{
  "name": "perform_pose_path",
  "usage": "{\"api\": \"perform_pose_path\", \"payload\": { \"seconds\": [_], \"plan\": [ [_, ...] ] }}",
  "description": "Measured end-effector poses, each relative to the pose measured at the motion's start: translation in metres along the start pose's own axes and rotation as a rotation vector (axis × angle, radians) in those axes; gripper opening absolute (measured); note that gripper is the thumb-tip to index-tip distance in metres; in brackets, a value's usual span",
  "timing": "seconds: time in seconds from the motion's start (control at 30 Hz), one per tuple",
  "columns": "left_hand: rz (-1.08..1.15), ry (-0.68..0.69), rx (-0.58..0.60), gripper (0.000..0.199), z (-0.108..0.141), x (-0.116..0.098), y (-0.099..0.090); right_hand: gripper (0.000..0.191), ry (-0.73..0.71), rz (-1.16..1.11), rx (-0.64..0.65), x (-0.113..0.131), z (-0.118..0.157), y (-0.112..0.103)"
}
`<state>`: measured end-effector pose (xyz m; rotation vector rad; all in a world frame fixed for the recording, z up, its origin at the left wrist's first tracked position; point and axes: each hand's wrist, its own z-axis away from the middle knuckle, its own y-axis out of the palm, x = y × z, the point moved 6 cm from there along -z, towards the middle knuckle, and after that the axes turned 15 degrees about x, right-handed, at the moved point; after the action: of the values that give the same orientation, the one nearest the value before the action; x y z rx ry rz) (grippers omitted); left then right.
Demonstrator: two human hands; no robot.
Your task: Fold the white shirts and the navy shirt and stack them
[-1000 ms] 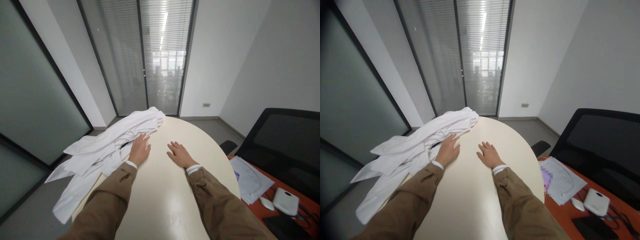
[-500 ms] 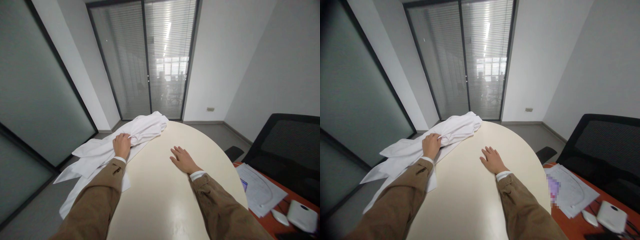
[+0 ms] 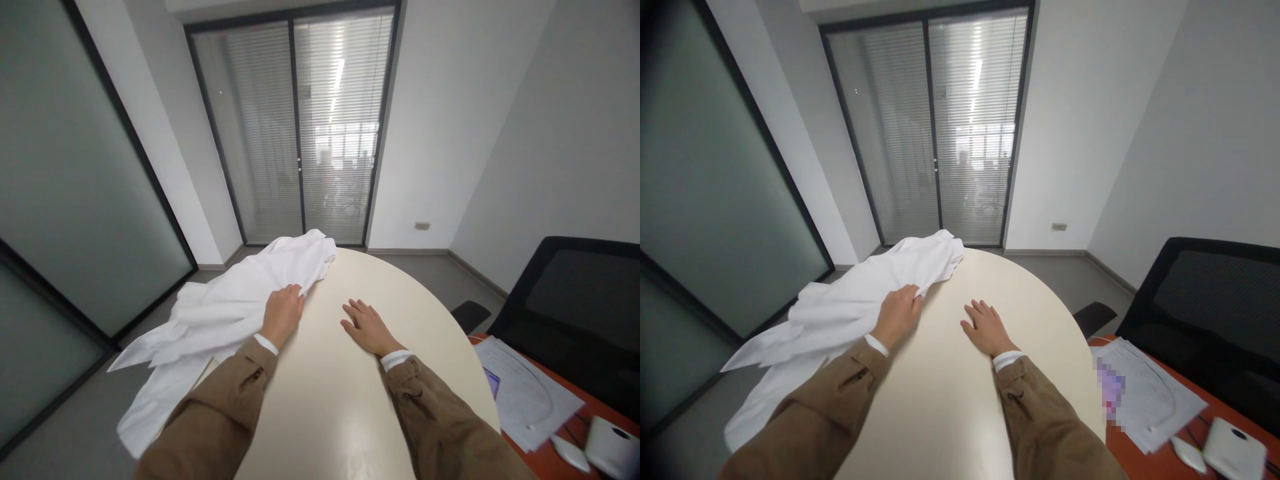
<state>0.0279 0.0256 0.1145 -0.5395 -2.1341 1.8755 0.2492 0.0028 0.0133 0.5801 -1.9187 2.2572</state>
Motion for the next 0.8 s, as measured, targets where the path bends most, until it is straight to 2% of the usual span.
{"api": "perform_pose_path", "payload": {
  "seconds": [0.1, 0.27, 0.33, 0.43, 0.5, 0.53, 0.6, 0.67, 0.7, 0.73, 0.8],
  "plan": [
    [0.077, 0.099, 0.123, 0.018, 0.012, -0.035, 0.019, 0.053, 0.004, -0.11, -0.048, -0.001, 0.0, -0.004],
    [0.181, 0.272, 0.33, 0.018, 0.041, -0.09, 0.049, 0.057, -0.017, -0.422, -0.192, -0.003, 0.001, -0.014],
    [0.216, 0.372, 0.398, 0.021, 0.056, -0.108, 0.053, 0.06, 0.011, -0.548, -0.218, -0.009, 0.0, -0.013],
    [0.277, 0.509, 0.499, 0.026, 0.074, -0.124, 0.048, 0.067, 0.062, -0.613, -0.246, -0.019, 0.0, -0.012],
    [0.328, 0.556, 0.536, 0.028, 0.078, -0.125, 0.037, 0.063, 0.109, -0.581, -0.304, -0.024, 0.002, -0.017],
    [0.346, 0.557, 0.514, 0.029, 0.076, -0.121, 0.031, 0.059, 0.141, -0.573, -0.34, -0.026, 0.004, -0.02],
    [0.343, 0.491, 0.387, 0.033, 0.067, -0.105, 0.018, 0.053, 0.206, -0.592, -0.407, -0.032, 0.01, -0.027],
    [0.284, 0.325, 0.257, 0.054, 0.054, -0.08, 0.014, 0.05, 0.256, -0.649, -0.454, -0.038, 0.015, -0.032],
    [0.258, 0.232, 0.261, 0.065, 0.049, -0.068, 0.018, 0.05, 0.279, -0.684, -0.471, -0.043, 0.018, -0.034],
    [0.244, 0.157, 0.317, 0.072, 0.045, -0.059, 0.027, 0.05, 0.305, -0.719, -0.487, -0.048, 0.019, -0.035],
    [0.232, 0.111, 0.487, 0.076, 0.045, -0.049, 0.046, 0.051, 0.365, -0.794, -0.523, -0.061, 0.022, -0.033]
  ]
}}
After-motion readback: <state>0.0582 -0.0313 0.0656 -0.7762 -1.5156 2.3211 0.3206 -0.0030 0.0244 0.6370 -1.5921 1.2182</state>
